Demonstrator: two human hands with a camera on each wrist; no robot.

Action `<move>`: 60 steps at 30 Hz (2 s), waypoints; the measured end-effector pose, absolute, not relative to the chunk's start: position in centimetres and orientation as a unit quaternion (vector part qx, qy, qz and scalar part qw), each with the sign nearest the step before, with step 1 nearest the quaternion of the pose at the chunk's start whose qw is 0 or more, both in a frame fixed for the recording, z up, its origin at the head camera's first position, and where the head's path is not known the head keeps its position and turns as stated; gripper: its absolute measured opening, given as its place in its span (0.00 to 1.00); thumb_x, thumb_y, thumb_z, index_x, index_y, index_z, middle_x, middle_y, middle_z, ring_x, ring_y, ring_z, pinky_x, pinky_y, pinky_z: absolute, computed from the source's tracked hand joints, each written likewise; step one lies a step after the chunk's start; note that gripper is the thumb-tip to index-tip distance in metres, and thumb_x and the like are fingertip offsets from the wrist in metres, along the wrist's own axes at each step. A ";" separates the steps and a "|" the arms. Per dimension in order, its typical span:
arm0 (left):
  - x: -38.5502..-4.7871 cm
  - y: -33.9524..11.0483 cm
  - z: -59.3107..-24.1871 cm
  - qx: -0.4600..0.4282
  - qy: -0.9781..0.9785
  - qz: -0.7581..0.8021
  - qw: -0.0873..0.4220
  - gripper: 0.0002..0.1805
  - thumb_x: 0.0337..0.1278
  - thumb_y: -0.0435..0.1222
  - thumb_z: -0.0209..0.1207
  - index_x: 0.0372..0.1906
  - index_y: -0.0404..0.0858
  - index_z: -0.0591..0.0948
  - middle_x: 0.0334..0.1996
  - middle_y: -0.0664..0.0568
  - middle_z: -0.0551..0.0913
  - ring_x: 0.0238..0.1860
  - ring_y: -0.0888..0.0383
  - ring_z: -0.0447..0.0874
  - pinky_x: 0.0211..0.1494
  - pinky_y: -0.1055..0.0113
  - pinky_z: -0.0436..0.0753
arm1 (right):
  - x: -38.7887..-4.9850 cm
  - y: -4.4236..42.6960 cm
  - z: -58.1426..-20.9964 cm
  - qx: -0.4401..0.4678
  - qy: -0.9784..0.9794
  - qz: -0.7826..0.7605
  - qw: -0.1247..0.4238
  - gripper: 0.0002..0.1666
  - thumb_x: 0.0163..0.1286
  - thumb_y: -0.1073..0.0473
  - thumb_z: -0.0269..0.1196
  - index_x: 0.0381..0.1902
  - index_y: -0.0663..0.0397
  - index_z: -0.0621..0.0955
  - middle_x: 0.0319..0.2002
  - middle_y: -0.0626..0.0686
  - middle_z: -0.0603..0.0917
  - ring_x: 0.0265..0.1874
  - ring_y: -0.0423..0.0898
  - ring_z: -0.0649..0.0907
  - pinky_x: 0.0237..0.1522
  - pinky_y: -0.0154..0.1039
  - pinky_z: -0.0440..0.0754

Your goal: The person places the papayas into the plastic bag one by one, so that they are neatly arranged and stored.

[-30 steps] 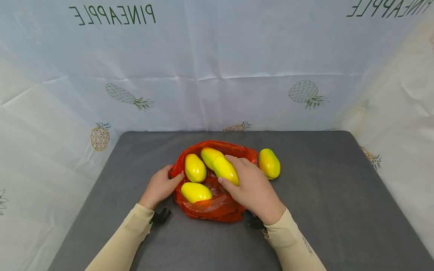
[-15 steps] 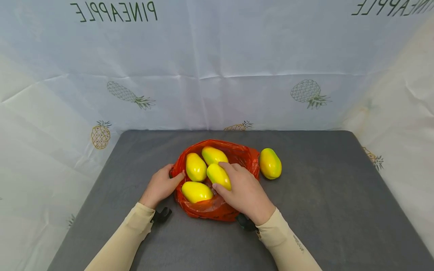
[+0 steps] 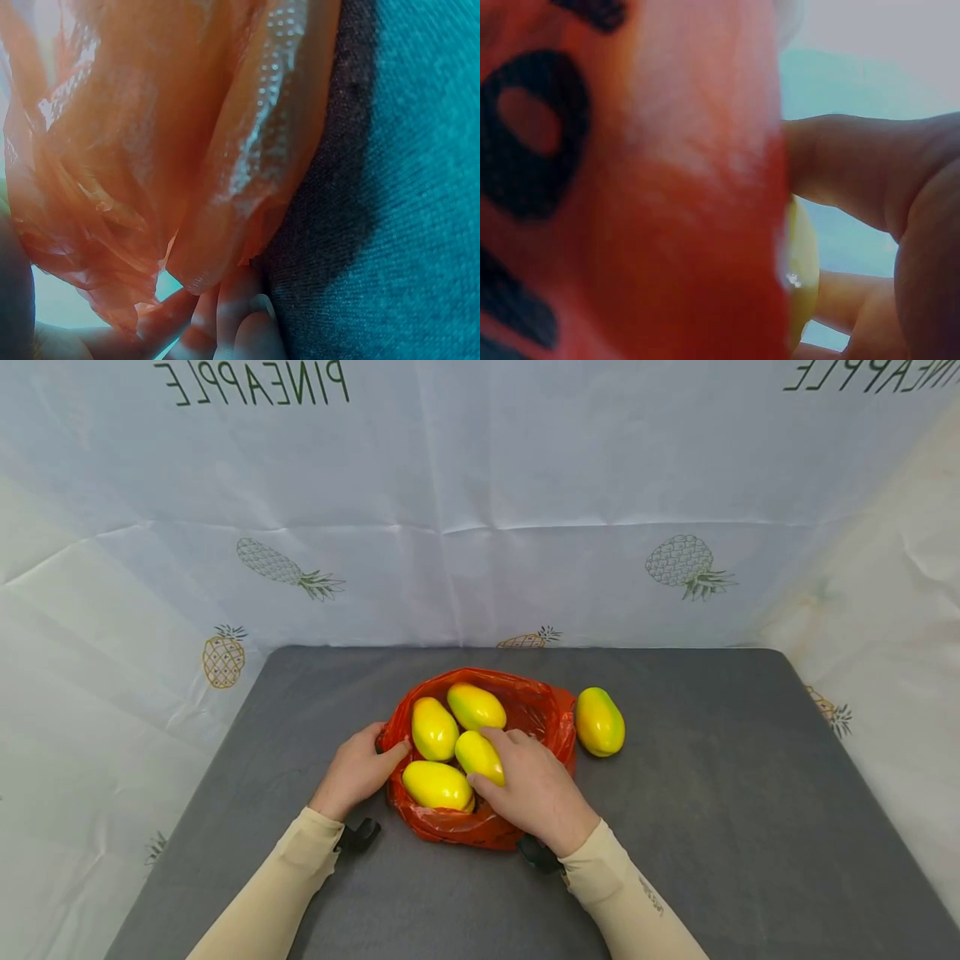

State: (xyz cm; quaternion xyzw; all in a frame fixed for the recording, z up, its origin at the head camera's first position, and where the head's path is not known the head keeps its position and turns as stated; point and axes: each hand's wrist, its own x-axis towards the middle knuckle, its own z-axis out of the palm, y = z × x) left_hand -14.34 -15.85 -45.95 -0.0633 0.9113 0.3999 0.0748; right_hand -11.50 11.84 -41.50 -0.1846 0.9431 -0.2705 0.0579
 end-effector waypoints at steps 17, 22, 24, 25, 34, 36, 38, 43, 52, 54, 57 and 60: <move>-14.4 -15.7 -45.9 -0.060 0.911 0.400 0.077 0.21 0.72 0.48 0.62 0.58 0.37 0.81 0.37 0.46 0.86 0.29 0.52 0.80 0.33 0.64 0.80 | -11.7 11.6 -42.5 -0.180 0.944 -0.267 0.075 0.40 0.73 0.44 0.72 0.77 0.51 0.74 0.67 0.57 0.83 0.61 0.54 0.85 0.64 0.56 0.85; -14.4 -15.8 -46.0 -0.064 0.911 0.399 0.078 0.21 0.72 0.48 0.62 0.57 0.37 0.81 0.36 0.46 0.85 0.29 0.52 0.80 0.33 0.64 0.80 | -11.8 11.5 -42.9 -0.177 0.943 -0.268 0.086 0.40 0.73 0.44 0.71 0.77 0.52 0.74 0.69 0.57 0.82 0.65 0.56 0.84 0.68 0.58 0.83; -14.4 -15.8 -46.0 -0.064 0.911 0.399 0.079 0.20 0.72 0.48 0.62 0.56 0.37 0.81 0.35 0.46 0.85 0.29 0.52 0.79 0.32 0.64 0.80 | -11.9 11.5 -43.0 -0.175 0.943 -0.268 0.091 0.40 0.73 0.44 0.71 0.77 0.52 0.74 0.70 0.58 0.82 0.65 0.56 0.84 0.68 0.57 0.83; -14.4 -15.8 -46.0 -0.064 0.911 0.400 0.079 0.20 0.72 0.48 0.62 0.56 0.37 0.81 0.35 0.46 0.85 0.28 0.52 0.79 0.32 0.64 0.80 | -11.9 11.5 -43.1 -0.174 0.943 -0.268 0.092 0.40 0.73 0.44 0.71 0.77 0.53 0.74 0.70 0.58 0.82 0.65 0.56 0.84 0.68 0.57 0.82; -14.3 -15.6 -45.9 -0.062 0.912 0.398 0.074 0.20 0.72 0.48 0.62 0.56 0.37 0.82 0.36 0.46 0.85 0.29 0.52 0.80 0.32 0.64 0.80 | -11.8 11.7 -43.0 -0.172 0.942 -0.270 0.097 0.40 0.74 0.44 0.71 0.77 0.53 0.74 0.69 0.57 0.83 0.64 0.55 0.84 0.68 0.58 0.82; -14.2 -15.5 -45.9 -0.060 0.913 0.397 0.073 0.20 0.72 0.48 0.62 0.56 0.37 0.82 0.36 0.46 0.86 0.29 0.53 0.80 0.33 0.64 0.81 | -11.8 11.9 -42.7 -0.171 0.942 -0.272 0.095 0.41 0.73 0.43 0.71 0.77 0.52 0.74 0.70 0.57 0.82 0.64 0.55 0.84 0.68 0.57 0.83; -14.2 -15.5 -45.9 -0.059 0.913 0.397 0.072 0.21 0.72 0.48 0.62 0.56 0.36 0.82 0.37 0.46 0.86 0.30 0.53 0.80 0.33 0.64 0.81 | -11.8 12.3 -42.2 -0.171 0.942 -0.275 0.089 0.41 0.73 0.43 0.71 0.77 0.52 0.74 0.70 0.56 0.82 0.64 0.54 0.84 0.68 0.57 0.83; -14.2 -15.6 -46.0 -0.062 0.912 0.398 0.073 0.20 0.72 0.48 0.62 0.55 0.37 0.82 0.35 0.46 0.85 0.30 0.52 0.80 0.33 0.64 0.80 | -12.0 13.5 -40.5 -0.168 0.941 -0.290 0.053 0.40 0.74 0.43 0.71 0.77 0.51 0.75 0.71 0.55 0.82 0.65 0.54 0.85 0.68 0.59 0.83; -14.1 -15.8 -46.0 -0.064 0.913 0.396 0.071 0.20 0.72 0.47 0.63 0.55 0.36 0.81 0.36 0.46 0.85 0.31 0.52 0.80 0.34 0.64 0.80 | -13.0 17.7 -38.2 -0.110 0.942 -0.316 -0.003 0.37 0.78 0.41 0.66 0.78 0.48 0.74 0.71 0.57 0.82 0.63 0.60 0.86 0.59 0.62 0.87; -14.0 -15.8 -46.0 -0.067 0.913 0.397 0.072 0.20 0.72 0.47 0.63 0.55 0.36 0.81 0.36 0.46 0.85 0.31 0.52 0.80 0.34 0.64 0.80 | -13.3 18.7 -38.1 -0.093 0.944 -0.315 -0.010 0.36 0.79 0.41 0.65 0.78 0.48 0.74 0.70 0.59 0.83 0.60 0.63 0.87 0.56 0.63 0.89; -14.1 -15.8 -46.1 -0.068 0.912 0.398 0.075 0.19 0.72 0.48 0.63 0.55 0.36 0.81 0.35 0.46 0.84 0.30 0.52 0.80 0.33 0.65 0.80 | -13.8 20.2 -38.2 -0.074 0.946 -0.316 -0.016 0.36 0.80 0.41 0.62 0.79 0.48 0.73 0.71 0.62 0.81 0.63 0.65 0.86 0.58 0.66 0.87; -14.1 -15.7 -46.0 -0.070 0.913 0.396 0.075 0.19 0.72 0.47 0.63 0.54 0.37 0.82 0.35 0.46 0.84 0.30 0.52 0.80 0.33 0.64 0.80 | -14.4 21.4 -38.8 -0.059 0.946 -0.317 -0.017 0.38 0.81 0.39 0.61 0.80 0.51 0.72 0.73 0.64 0.79 0.65 0.67 0.83 0.62 0.68 0.84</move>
